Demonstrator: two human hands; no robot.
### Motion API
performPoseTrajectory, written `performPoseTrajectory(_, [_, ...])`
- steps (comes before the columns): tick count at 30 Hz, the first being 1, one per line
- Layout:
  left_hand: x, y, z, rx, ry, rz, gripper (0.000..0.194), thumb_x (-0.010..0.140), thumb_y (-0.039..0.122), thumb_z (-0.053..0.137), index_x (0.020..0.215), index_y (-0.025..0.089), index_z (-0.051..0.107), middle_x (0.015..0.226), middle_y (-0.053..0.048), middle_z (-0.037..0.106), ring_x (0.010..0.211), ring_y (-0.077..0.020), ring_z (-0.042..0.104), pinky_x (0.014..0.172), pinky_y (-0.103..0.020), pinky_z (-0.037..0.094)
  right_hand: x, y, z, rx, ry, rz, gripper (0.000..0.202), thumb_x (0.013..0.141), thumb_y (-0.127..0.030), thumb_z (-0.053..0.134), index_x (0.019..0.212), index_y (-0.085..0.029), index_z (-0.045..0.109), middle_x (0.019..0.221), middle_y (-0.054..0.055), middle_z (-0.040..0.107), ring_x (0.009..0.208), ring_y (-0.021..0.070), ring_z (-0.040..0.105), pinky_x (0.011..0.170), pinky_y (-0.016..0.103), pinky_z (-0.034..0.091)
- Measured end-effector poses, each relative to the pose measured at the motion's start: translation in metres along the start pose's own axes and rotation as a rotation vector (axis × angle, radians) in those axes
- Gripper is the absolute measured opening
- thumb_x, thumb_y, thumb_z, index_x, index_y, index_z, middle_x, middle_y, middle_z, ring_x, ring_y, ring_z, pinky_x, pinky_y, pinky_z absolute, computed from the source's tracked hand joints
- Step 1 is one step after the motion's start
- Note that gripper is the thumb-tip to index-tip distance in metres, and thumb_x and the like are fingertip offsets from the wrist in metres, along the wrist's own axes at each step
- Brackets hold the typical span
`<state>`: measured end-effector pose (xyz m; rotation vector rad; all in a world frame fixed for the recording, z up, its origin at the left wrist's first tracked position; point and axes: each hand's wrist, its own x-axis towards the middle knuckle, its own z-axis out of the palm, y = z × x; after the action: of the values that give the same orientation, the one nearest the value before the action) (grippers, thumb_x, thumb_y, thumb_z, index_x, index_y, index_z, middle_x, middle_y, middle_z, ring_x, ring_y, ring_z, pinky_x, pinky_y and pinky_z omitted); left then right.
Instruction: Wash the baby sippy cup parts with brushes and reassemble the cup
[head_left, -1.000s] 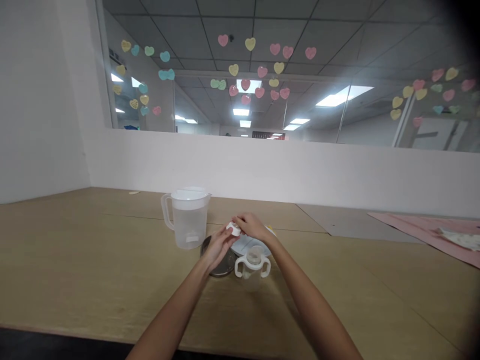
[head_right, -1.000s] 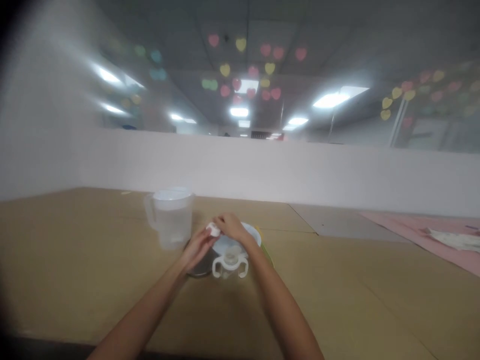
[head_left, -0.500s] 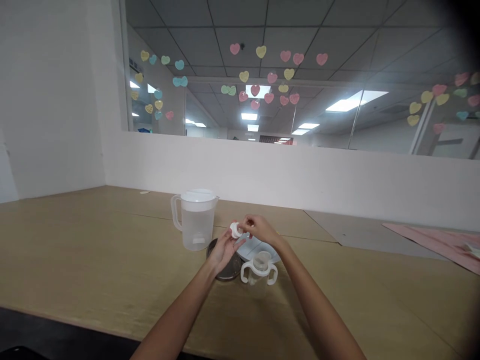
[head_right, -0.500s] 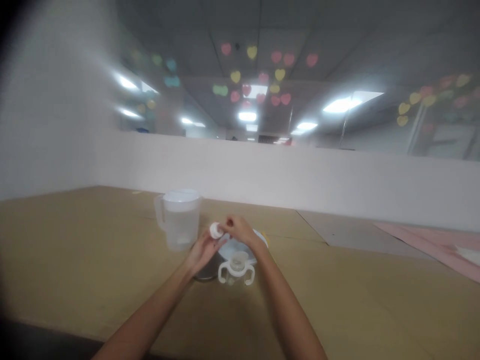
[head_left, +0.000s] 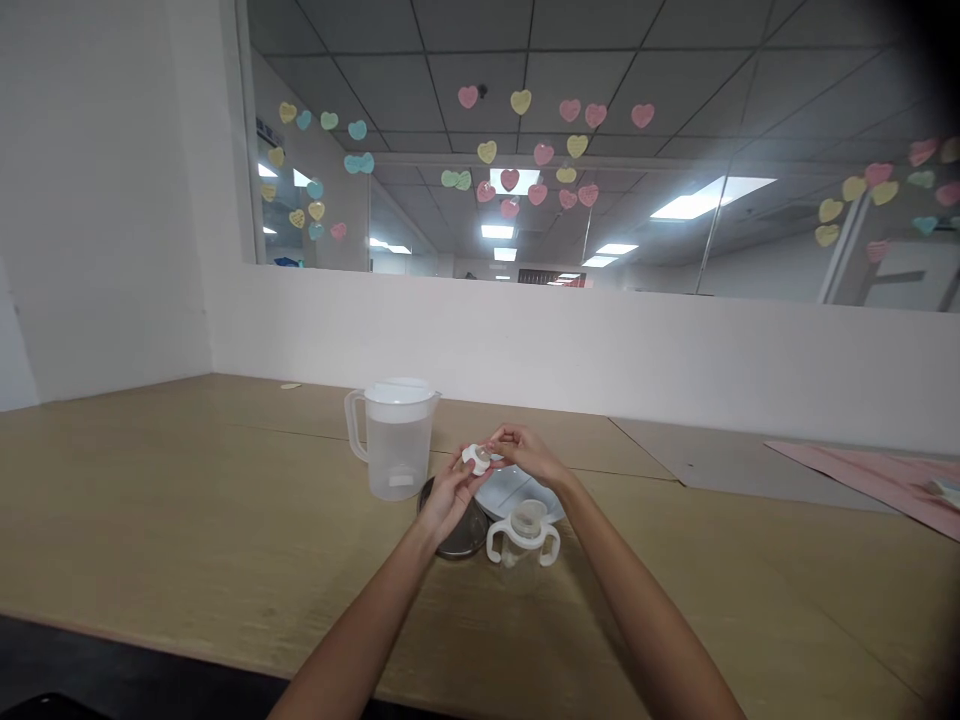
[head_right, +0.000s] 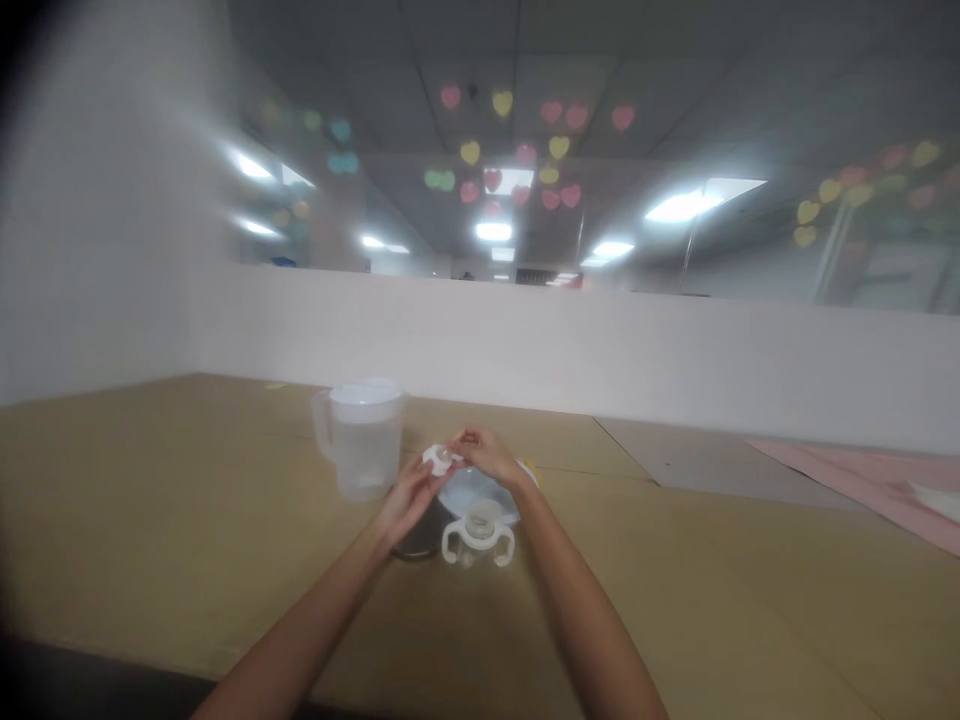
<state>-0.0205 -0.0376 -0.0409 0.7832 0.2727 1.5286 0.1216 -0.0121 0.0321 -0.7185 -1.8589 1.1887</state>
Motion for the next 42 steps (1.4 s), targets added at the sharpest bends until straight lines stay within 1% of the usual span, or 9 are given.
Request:
performPoseTrajectory(6, [-0.004, -0.003, 0.004, 0.001, -0.012, -0.049, 0.026, 0.064, 0.011, 0.066, 0.086, 0.015, 0.053, 0.09, -0.003, 0.063, 0.087, -0.0131, 0.06, 0.09, -0.031, 0.043, -0.005, -0.014, -0.005, -0.458, -0.05, -0.126, 0.019, 0.071, -0.032, 0.058, 0.072, -0.013, 0.057, 0.075, 0.004, 0.063, 0.071, 0.0132, 0.057, 0.066, 0.025, 0.043])
performPoseTrajectory(10, [-0.006, -0.008, 0.008, 0.089, 0.072, -0.034, 0.03, 0.058, 0.012, 0.07, 0.083, 0.016, 0.053, 0.082, 0.0, 0.063, 0.077, -0.0109, 0.06, 0.082, -0.027, 0.046, -0.012, -0.03, 0.005, -0.907, 0.096, -0.14, 0.007, 0.069, -0.02, 0.058, 0.065, -0.014, 0.057, 0.065, 0.004, 0.062, 0.061, 0.0125, 0.054, 0.056, 0.022, 0.036])
performPoseTrajectory(15, [-0.006, -0.003, 0.01, 0.119, 0.109, 0.011, 0.035, 0.056, 0.014, 0.072, 0.085, 0.018, 0.053, 0.079, 0.002, 0.062, 0.073, -0.0088, 0.059, 0.076, -0.022, 0.045, -0.019, -0.043, 0.021, -1.063, 0.159, -0.168, 0.006, 0.07, -0.018, 0.056, 0.065, -0.015, 0.057, 0.066, 0.004, 0.062, 0.06, 0.0117, 0.052, 0.054, 0.021, 0.032])
performPoseTrajectory(20, [-0.011, 0.001, 0.011, 0.25, -0.098, -0.041, 0.044, 0.064, 0.026, 0.066, 0.105, 0.019, 0.05, 0.097, -0.003, 0.061, 0.088, -0.0142, 0.057, 0.083, -0.028, 0.043, -0.036, -0.069, 0.017, -1.059, 0.06, -0.188, 0.012, 0.073, -0.021, 0.055, 0.065, -0.014, 0.059, 0.066, 0.004, 0.062, 0.06, 0.0109, 0.053, 0.054, 0.02, 0.032])
performPoseTrajectory(25, [-0.028, -0.008, 0.016, 0.912, -0.326, 0.169, 0.039, 0.074, 0.043, 0.05, 0.103, 0.018, 0.054, 0.098, -0.005, 0.061, 0.093, -0.0197, 0.054, 0.087, -0.032, 0.039, -0.058, -0.092, -0.008, -1.066, 0.073, -0.11, 0.008, 0.07, -0.017, 0.055, 0.067, -0.015, 0.062, 0.066, 0.003, 0.063, 0.06, 0.0113, 0.054, 0.055, 0.02, 0.035])
performPoseTrajectory(28, [-0.038, -0.012, 0.02, 1.288, -0.429, 0.349, 0.049, 0.069, 0.043, 0.058, 0.112, 0.021, 0.049, 0.101, -0.004, 0.058, 0.098, -0.0204, 0.05, 0.092, -0.034, 0.034, -0.063, -0.088, -0.02, -1.027, -0.058, -0.018, 0.007, 0.065, -0.014, 0.057, 0.066, -0.016, 0.063, 0.066, 0.002, 0.064, 0.061, 0.0118, 0.055, 0.054, 0.02, 0.037])
performPoseTrajectory(31, [-0.041, -0.016, 0.021, 1.483, -0.408, 0.454, 0.055, 0.066, 0.043, 0.059, 0.113, 0.019, 0.046, 0.099, -0.006, 0.057, 0.094, -0.0201, 0.05, 0.087, -0.034, 0.037, -0.06, -0.073, -0.02, -0.94, -0.228, 0.041, 0.008, 0.061, -0.012, 0.057, 0.063, -0.016, 0.064, 0.062, 0.0, 0.063, 0.058, 0.0115, 0.054, 0.052, 0.02, 0.037])
performPoseTrajectory(35, [-0.041, -0.022, 0.02, 1.573, -0.376, 0.565, 0.044, 0.065, 0.041, 0.057, 0.1, 0.015, 0.05, 0.096, -0.008, 0.057, 0.089, -0.0201, 0.051, 0.081, -0.033, 0.041, -0.058, -0.054, -0.017, -0.785, -0.316, -0.027, 0.012, 0.064, -0.015, 0.055, 0.069, -0.016, 0.065, 0.065, 0.0, 0.064, 0.061, 0.0115, 0.055, 0.055, 0.02, 0.039])
performPoseTrajectory(42, [-0.043, -0.03, 0.021, 1.565, -0.394, 0.631, 0.046, 0.066, 0.033, 0.056, 0.107, 0.016, 0.046, 0.096, -0.007, 0.057, 0.089, -0.0188, 0.051, 0.079, -0.031, 0.042, -0.078, -0.031, -0.023, -0.307, -0.294, -0.035, 0.022, 0.07, -0.013, 0.046, 0.083, -0.017, 0.063, 0.08, 0.002, 0.063, 0.076, 0.0134, 0.057, 0.067, 0.025, 0.043])
